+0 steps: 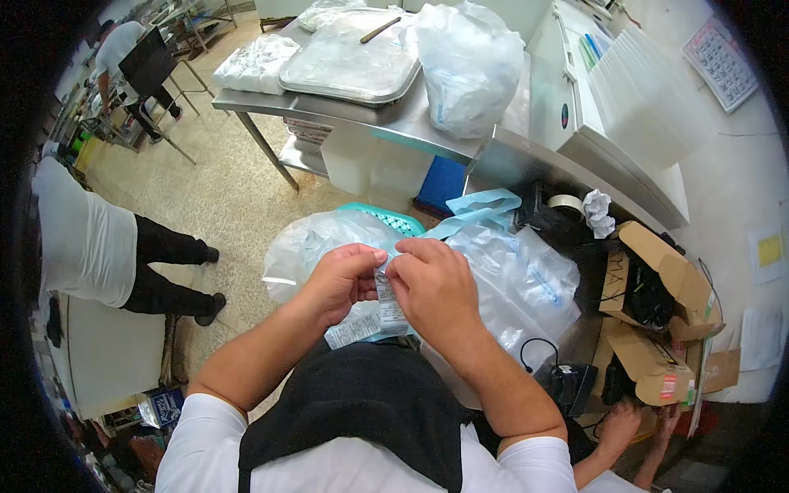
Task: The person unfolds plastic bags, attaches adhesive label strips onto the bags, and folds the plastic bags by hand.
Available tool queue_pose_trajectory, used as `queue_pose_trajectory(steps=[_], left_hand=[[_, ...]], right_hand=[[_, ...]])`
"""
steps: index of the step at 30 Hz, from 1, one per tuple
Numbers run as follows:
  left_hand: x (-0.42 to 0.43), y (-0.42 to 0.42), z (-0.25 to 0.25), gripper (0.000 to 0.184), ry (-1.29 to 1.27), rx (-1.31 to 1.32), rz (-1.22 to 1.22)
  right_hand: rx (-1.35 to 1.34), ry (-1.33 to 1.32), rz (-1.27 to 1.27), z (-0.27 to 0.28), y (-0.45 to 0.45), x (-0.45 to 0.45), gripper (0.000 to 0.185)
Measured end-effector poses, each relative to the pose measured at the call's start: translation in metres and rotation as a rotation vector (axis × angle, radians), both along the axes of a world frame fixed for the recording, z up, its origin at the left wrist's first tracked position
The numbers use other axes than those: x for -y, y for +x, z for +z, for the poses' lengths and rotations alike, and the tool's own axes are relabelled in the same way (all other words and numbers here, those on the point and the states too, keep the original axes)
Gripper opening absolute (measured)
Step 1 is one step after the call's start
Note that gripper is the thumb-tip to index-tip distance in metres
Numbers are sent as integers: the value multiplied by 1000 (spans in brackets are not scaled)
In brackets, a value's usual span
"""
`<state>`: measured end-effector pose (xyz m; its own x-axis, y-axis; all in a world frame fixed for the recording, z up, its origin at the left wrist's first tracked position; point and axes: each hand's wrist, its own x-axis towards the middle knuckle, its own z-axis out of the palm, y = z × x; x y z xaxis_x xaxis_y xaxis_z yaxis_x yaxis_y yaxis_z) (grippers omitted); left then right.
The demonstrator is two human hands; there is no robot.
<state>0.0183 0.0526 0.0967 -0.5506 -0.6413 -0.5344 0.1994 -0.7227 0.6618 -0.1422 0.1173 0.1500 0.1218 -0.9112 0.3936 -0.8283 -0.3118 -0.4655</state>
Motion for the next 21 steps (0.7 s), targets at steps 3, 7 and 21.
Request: queue_pose_trajectory(steps=[3,7,21], left_hand=[[1,0,1,18,0,1,-33],[3,1,8,18,1,22,-59],[7,5,10,19,-45,21,-69]], right_hand=[[15,4,-13,-3,-2,0,9],[27,14,-54,2,-3,0,18],[-28,31,99,16,-15,9,22]])
